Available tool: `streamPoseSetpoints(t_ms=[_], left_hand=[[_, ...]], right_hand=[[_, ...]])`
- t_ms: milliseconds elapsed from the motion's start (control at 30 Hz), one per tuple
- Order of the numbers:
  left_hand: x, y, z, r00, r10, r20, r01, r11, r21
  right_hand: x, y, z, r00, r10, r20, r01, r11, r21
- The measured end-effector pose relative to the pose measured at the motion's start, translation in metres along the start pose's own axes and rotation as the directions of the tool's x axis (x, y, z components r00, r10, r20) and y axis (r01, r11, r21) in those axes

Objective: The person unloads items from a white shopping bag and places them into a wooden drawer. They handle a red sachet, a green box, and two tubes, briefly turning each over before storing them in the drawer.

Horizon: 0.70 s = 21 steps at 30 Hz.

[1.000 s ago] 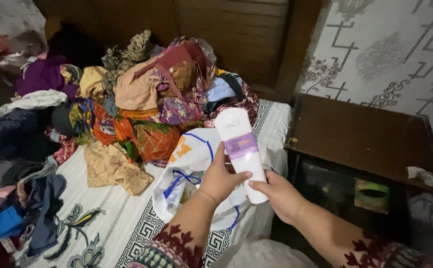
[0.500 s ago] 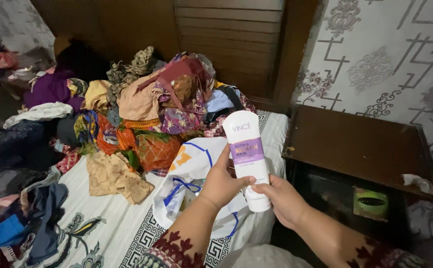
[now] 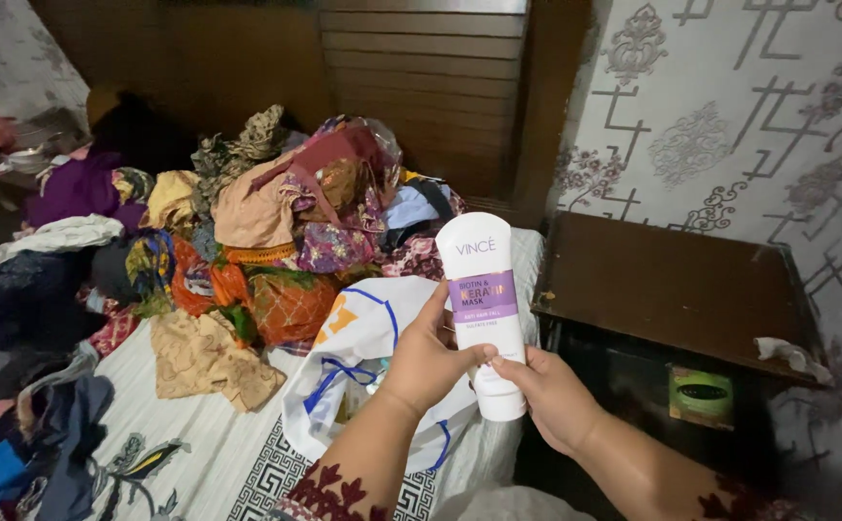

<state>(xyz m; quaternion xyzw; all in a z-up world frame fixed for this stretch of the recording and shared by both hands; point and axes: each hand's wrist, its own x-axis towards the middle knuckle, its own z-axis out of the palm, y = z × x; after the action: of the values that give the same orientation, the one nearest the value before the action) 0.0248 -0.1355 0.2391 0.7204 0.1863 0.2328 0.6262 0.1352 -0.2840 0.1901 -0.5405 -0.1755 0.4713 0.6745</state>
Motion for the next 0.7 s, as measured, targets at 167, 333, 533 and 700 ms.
streamPoseSetpoints(t_ms=[167,333,533,700], left_hand=[[0.003,0.007,0.011,0.999,-0.011,0.039,0.014,0.998,-0.068],[0.008,0.009,0.026,0.997,0.030,0.074,-0.026,0.998,-0.054],[0.023,0.017,0.046,0.990,0.038,0.137,-0.015,0.986,-0.164],[0.034,0.015,0.069,0.991,0.011,0.132,0.001,0.996,-0.084]], right_hand=[[-0.009,-0.010,-0.004,0.998,0.008,-0.057,-0.007,1.000,0.024],[-0.015,-0.015,-0.016,0.997,-0.037,-0.069,0.039,0.999,0.026],[-0.013,-0.022,-0.041,0.993,-0.063,-0.096,0.063,0.998,-0.001],[-0.015,-0.024,-0.068,0.992,-0.121,-0.047,0.122,0.993,0.009]])
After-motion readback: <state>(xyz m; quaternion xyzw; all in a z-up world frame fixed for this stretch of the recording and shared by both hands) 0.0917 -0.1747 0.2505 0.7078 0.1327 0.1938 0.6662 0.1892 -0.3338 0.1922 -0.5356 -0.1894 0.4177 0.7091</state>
